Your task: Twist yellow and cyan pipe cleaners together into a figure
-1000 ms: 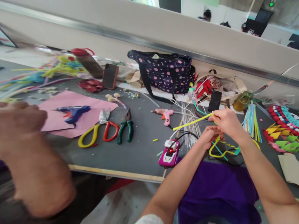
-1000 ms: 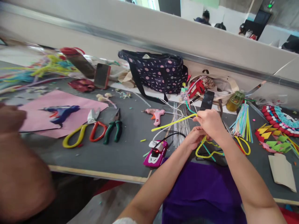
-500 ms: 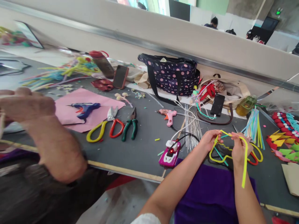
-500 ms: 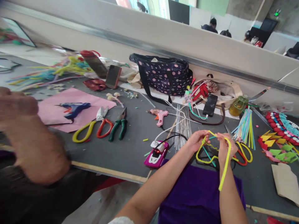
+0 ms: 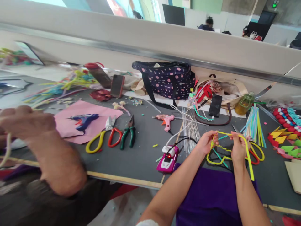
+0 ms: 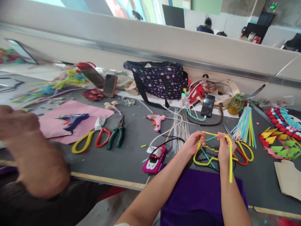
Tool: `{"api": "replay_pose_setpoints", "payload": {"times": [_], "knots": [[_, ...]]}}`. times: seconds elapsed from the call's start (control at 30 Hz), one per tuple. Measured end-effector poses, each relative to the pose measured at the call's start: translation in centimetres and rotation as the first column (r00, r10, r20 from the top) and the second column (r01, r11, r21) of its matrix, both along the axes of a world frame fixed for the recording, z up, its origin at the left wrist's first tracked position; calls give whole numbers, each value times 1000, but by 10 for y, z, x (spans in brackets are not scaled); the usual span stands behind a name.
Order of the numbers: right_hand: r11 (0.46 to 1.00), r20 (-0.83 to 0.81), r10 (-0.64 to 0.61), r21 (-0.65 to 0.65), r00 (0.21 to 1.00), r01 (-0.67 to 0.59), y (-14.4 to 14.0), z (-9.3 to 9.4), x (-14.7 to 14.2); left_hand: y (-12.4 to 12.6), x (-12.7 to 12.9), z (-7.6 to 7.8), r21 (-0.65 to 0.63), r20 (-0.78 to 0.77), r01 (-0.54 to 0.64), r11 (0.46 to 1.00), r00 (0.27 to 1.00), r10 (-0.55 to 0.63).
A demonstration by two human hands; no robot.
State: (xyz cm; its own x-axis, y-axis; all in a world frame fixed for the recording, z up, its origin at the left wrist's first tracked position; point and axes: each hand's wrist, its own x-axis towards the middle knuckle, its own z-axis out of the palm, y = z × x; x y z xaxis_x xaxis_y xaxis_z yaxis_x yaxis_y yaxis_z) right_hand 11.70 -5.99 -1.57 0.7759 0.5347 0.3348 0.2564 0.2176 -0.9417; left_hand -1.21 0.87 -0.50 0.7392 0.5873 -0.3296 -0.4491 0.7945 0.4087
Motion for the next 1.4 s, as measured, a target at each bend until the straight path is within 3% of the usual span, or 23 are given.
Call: {"api": "replay_pose_setpoints", "payload": {"times": [0.27, 0.43, 0.57, 0.67, 0.83, 0.97, 1.07, 1.23, 1.3, 1.4], "knots": [[999, 127, 50, 14, 991, -52, -7, 10, -6, -4, 5, -5, 205, -175, -210, 956, 953, 247], [995, 135, 103, -4, 985, -103, -13, 21, -4, -3, 4, -5, 228, -185, -201, 953, 952, 245], [978, 32, 209, 18, 977, -210, -15, 25, 2, -2, 3, -4, 235, -198, -196, 952, 949, 245], [936, -105, 349, 72, 931, -343, -16, 22, 11, 1, 2, -5, 198, -187, -193, 961, 955, 230], [815, -240, 578, 215, 780, -538, -27, 23, 31, 6, 1, -6, 49, -151, -144, 988, 977, 150], [771, -162, 633, 43, 757, -636, -35, 32, 39, 6, 0, -4, -25, -93, -98, 995, 991, 95], [822, -52, 561, -84, 826, -564, -34, 40, 37, 6, 0, -4, -44, -18, -51, 998, 999, 50], [959, 195, 283, -31, 939, -283, -28, 45, 22, 6, 0, -7, -51, 9, -14, 999, 1000, 14], [979, 339, 199, -23, 919, -204, -27, 45, 18, 6, 0, -7, -53, 5, -10, 999, 1000, 10], [989, 551, 145, -62, 822, -133, -27, 42, 17, 6, -1, -6, -61, 17, -6, 998, 1000, 7]]}}
